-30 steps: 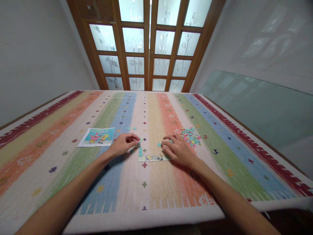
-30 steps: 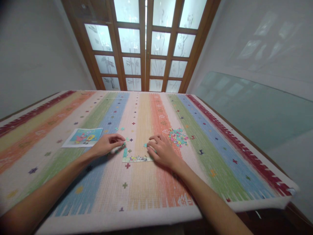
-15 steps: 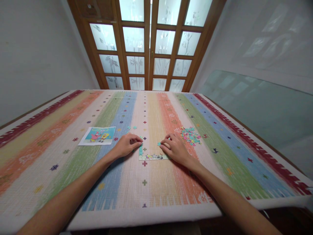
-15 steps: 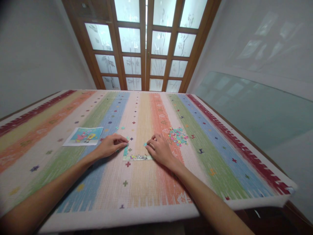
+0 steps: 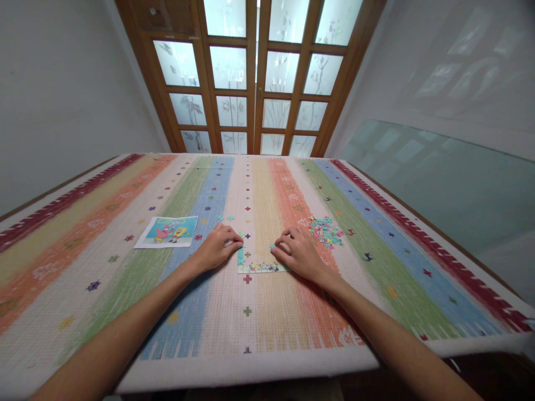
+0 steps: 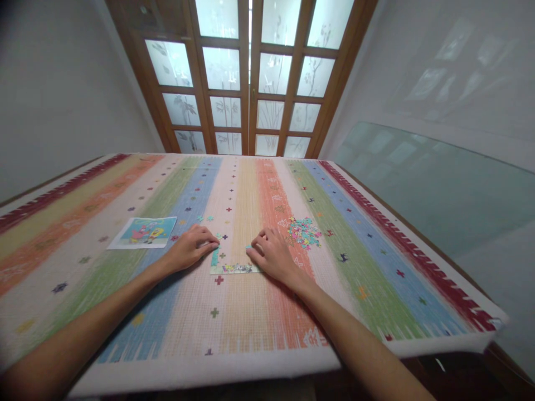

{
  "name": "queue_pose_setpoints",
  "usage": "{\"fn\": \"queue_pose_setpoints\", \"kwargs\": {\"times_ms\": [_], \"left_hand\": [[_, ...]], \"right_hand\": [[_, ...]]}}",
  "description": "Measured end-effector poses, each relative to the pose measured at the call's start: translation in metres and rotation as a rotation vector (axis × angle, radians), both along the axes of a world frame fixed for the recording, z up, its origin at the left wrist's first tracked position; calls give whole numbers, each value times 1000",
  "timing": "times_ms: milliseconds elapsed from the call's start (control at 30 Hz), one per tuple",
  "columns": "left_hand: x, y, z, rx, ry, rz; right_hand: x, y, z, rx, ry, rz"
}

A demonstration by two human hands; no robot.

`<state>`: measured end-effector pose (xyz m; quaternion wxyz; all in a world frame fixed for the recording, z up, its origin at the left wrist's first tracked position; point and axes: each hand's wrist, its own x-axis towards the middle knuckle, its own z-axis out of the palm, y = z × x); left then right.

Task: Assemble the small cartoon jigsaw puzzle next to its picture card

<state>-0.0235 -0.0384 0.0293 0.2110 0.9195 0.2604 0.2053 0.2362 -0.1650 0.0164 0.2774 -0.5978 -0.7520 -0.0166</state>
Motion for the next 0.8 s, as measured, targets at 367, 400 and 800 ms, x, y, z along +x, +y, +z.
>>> {"fn": "queue_pose_setpoints", "kwargs": {"times_ms": [367,400,800], "left_hand": [[-1,-1,-1,31,16,-16],[-1,-1,0,33,15,-18],[-6,-3,0,329,14,-39]], "right_hand": [[4,0,0,-32,91,30],[3,0,0,-31,89,26],[9,0,13,-243,461,33]]}}
